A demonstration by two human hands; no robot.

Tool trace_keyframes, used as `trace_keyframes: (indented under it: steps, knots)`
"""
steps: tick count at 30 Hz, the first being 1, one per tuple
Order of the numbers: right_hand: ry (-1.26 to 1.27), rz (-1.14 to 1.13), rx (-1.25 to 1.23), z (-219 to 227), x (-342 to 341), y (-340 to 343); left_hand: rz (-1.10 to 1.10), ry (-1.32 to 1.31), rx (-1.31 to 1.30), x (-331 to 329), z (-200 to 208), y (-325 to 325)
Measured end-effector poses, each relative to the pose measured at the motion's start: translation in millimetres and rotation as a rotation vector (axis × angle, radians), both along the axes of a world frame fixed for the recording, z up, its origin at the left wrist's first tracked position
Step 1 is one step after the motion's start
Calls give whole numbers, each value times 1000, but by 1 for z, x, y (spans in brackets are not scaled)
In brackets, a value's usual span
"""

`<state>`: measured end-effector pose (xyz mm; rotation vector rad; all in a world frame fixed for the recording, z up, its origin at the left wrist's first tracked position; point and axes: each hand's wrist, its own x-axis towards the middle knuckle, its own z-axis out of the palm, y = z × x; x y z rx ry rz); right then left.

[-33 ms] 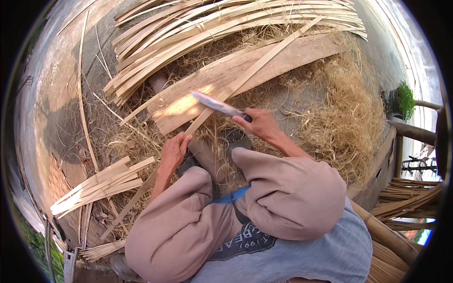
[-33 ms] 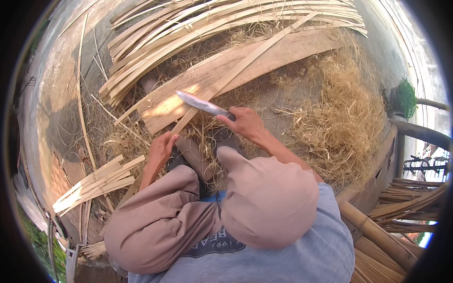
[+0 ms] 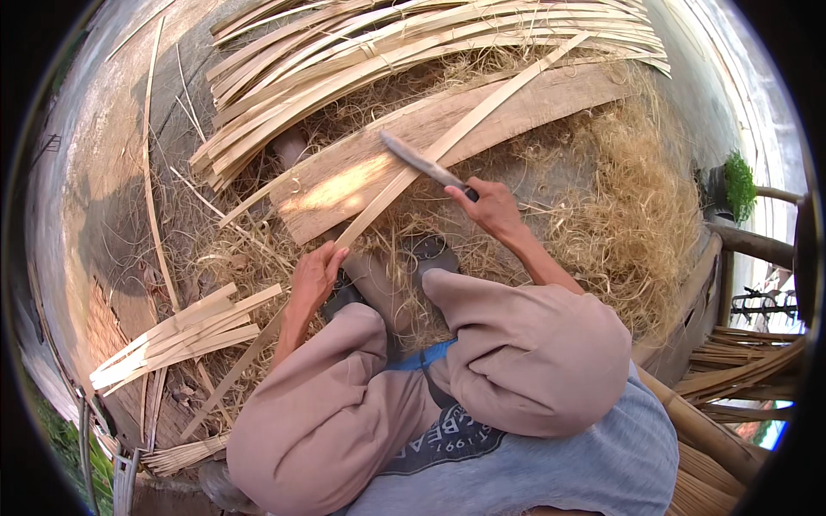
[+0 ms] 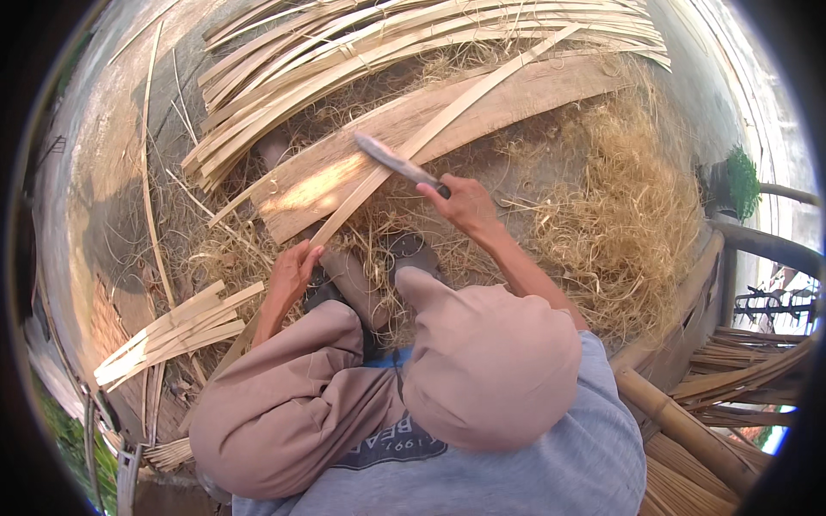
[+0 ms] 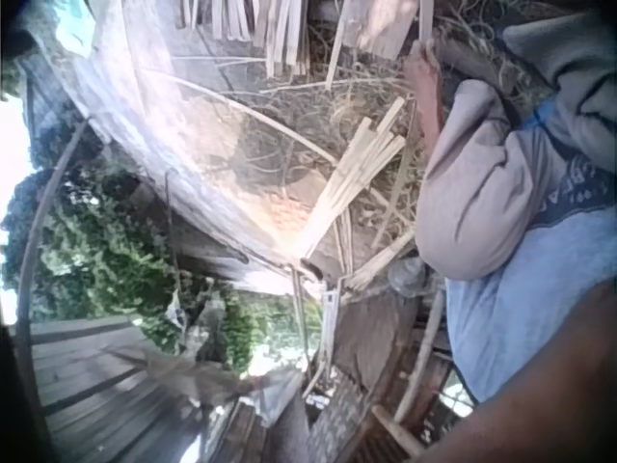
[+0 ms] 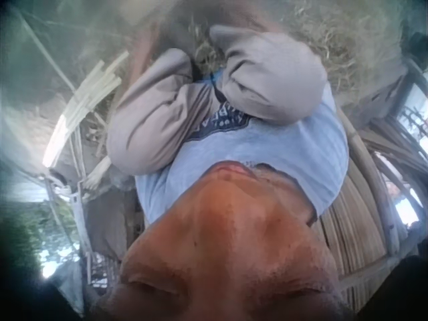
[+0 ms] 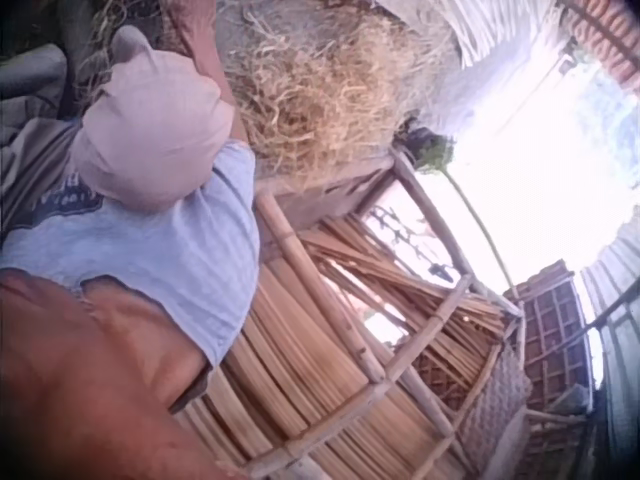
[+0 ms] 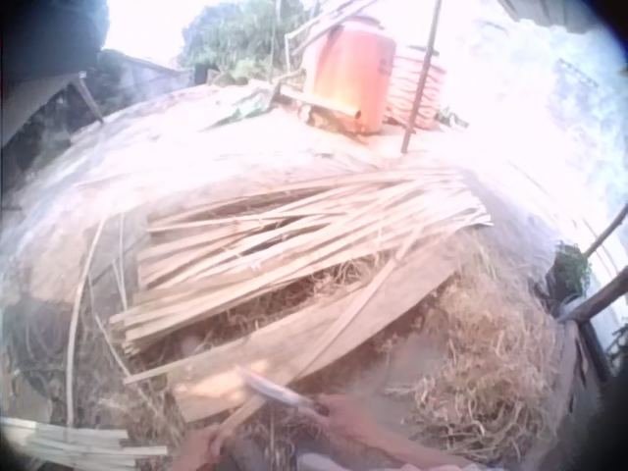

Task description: The person sits on the ground and uses a knife to split long bamboo strips into thinner slats. They repeatedly position each strip on a wooden board, draw the knife along its length to split it, and place the finished slats into a growing pile.

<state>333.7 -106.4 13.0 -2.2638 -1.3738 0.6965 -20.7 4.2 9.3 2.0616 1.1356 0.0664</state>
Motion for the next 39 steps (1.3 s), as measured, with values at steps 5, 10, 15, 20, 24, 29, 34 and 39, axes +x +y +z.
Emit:
trace_keyframes:
  steps: [5, 10, 15, 20, 24, 29, 34, 39]
  knots:
    - [-185, -616, 91, -14, 195, -12, -24, -2, -27, 8, 9, 1]
    - [80, -214, -5, -1, 48, 11, 56, 84, 112, 8, -2, -14]
    - [-52, 237, 117, 16, -55, -22, 76, 71, 322, 14, -15, -24]
    - [-206, -341, -44, 31, 141, -12, 36, 46, 323, 23, -16, -24]
    - [-189, -421, -19, 37, 204, -17, 70, 109, 261, 23, -8, -29]
    - [67, 108, -108, 30, 5, -8, 60, 50, 331, 11, -15, -30]
    - [-17, -26, -101, 11, 44, -5, 55, 91, 312, 8, -14, -37]
    - [-231, -520, -37, 31, 230, -23, 65, 53, 129, 26, 0, -25]
